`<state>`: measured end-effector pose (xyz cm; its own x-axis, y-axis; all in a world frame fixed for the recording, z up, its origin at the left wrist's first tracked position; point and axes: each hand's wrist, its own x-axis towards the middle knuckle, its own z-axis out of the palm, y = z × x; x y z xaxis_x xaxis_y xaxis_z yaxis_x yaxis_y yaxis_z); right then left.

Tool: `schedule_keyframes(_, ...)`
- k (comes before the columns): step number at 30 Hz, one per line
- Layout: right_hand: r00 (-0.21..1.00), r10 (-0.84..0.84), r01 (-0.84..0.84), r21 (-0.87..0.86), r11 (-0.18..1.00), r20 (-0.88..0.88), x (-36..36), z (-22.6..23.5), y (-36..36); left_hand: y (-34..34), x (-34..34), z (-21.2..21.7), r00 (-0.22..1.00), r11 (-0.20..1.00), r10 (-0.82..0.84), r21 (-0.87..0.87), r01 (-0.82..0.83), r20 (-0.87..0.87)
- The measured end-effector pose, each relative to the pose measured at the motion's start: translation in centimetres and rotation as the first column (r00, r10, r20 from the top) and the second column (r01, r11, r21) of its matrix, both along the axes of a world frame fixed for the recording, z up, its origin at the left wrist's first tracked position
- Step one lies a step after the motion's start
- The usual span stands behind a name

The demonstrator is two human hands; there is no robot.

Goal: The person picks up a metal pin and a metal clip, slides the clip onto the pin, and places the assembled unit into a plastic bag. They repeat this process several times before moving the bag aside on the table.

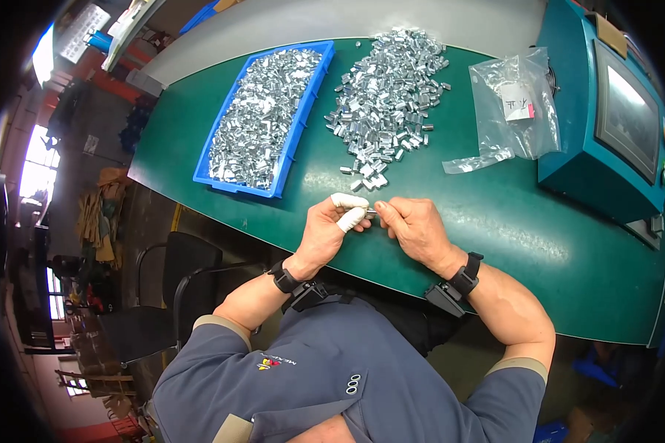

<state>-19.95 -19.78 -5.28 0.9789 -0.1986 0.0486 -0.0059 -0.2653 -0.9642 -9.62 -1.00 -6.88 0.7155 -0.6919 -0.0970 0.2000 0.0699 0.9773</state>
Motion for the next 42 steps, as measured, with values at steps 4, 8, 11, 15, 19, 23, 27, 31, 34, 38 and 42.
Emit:
schedule_keyframes(4, 0.997, -0.081, 0.083, 0.139, 0.987, -0.018, 0.0, -0.5, -0.2, 1.3, 2.2, 1.3, 0.990, 0.997, 0.060, 0.031, -0.064, 0.124)
schedule_keyframes(8, 0.990, -0.138, 0.136, 0.186, 0.973, -0.001, 0.2, -0.4, -0.1, 4.4, 10.2, 5.1, 0.866, 0.950, 0.184, 0.143, -0.278, 0.465)
schedule_keyframes(11, 0.991, -0.137, 0.133, 0.215, 0.968, 0.005, 0.3, -0.5, 0.0, 6.7, 18.4, 7.2, 0.660, 0.881, 0.263, 0.103, -0.462, 0.704)
schedule_keyframes(15, 0.988, -0.157, 0.151, 0.243, 0.958, 0.007, 0.5, -0.7, 0.0, 7.0, 20.9, 9.1, 0.114, 0.727, 0.007, 0.073, -0.682, 0.993)
schedule_keyframes(19, 0.986, -0.165, 0.156, 0.240, 0.958, 0.017, 0.5, -0.8, -0.1, 1.6, 16.7, 7.7, 0.224, 0.872, -0.250, 0.320, -0.371, 0.942)
schedule_keyframes(23, 0.986, -0.165, 0.153, 0.247, 0.957, 0.028, 0.5, -1.1, 0.0, -2.4, 16.0, 5.1, 0.166, 0.801, -0.463, 0.491, -0.344, 0.871)
schedule_keyframes(27, 0.990, -0.139, 0.129, 0.222, 0.967, 0.028, 0.6, -1.3, 0.1, -3.8, 17.1, 3.7, 0.073, 0.808, -0.470, 0.462, -0.367, 0.880)
schedule_keyframes(31, 0.990, -0.136, 0.128, 0.193, 0.973, 0.025, 0.5, -1.1, 0.0, -3.9, 15.4, 2.7, 0.212, 0.757, -0.501, 0.543, -0.363, 0.839)
schedule_keyframes(34, 0.990, -0.141, 0.134, 0.189, 0.973, 0.026, 0.5, -1.1, -0.2, -2.9, 12.4, 2.5, 0.297, 0.836, -0.380, 0.463, -0.295, 0.876)
schedule_keyframes(38, 0.990, -0.138, 0.132, 0.196, 0.972, 0.017, 0.6, -1.2, -0.1, -1.5, 9.0, 2.2, 0.453, 0.889, -0.295, 0.415, -0.193, 0.841)
schedule_keyframes(42, 0.991, -0.130, 0.124, 0.227, 0.966, 0.013, 0.6, -1.0, -0.2, -1.1, 6.1, 2.8, 0.652, 0.931, -0.207, 0.352, -0.098, 0.730)
